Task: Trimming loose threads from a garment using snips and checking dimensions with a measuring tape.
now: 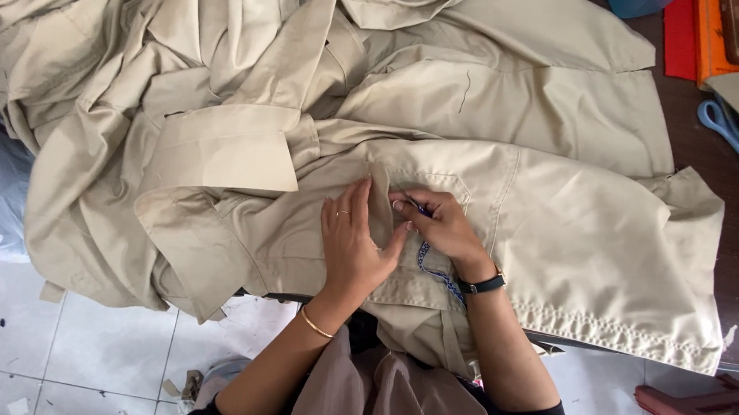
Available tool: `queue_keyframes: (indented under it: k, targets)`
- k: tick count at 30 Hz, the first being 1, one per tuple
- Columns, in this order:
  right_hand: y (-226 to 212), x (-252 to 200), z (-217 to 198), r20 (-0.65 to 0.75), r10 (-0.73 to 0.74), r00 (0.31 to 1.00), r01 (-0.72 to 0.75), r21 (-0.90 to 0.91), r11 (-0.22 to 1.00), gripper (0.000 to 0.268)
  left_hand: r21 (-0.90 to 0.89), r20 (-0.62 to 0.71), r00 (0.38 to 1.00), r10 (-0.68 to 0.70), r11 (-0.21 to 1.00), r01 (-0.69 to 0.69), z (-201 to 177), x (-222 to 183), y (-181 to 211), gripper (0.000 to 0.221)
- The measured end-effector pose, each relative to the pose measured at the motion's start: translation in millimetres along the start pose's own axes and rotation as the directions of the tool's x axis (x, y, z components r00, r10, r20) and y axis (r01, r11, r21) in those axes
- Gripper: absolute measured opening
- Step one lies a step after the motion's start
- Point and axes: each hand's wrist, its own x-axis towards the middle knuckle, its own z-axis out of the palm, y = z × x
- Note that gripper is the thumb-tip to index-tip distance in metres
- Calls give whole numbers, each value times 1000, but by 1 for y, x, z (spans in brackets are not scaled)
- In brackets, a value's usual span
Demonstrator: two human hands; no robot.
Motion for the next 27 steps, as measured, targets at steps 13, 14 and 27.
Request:
queue_keyframes:
  k: [13,14,27]
  targets:
    - [-22,-8,8,82,-148,986,163,-212,964,22,-146,57,977,-208,966,214,-13,-2,-25,8]
    - [-21,-7,10,85,-150,985,164,-212,963,22,-146,54,977,-208,966,214,-15,-2,-28,8]
    - [-27,-9,25,-73,-62,995,16,-511,860,26,-549,231,848,-477,655,518,-40,6,-57,14]
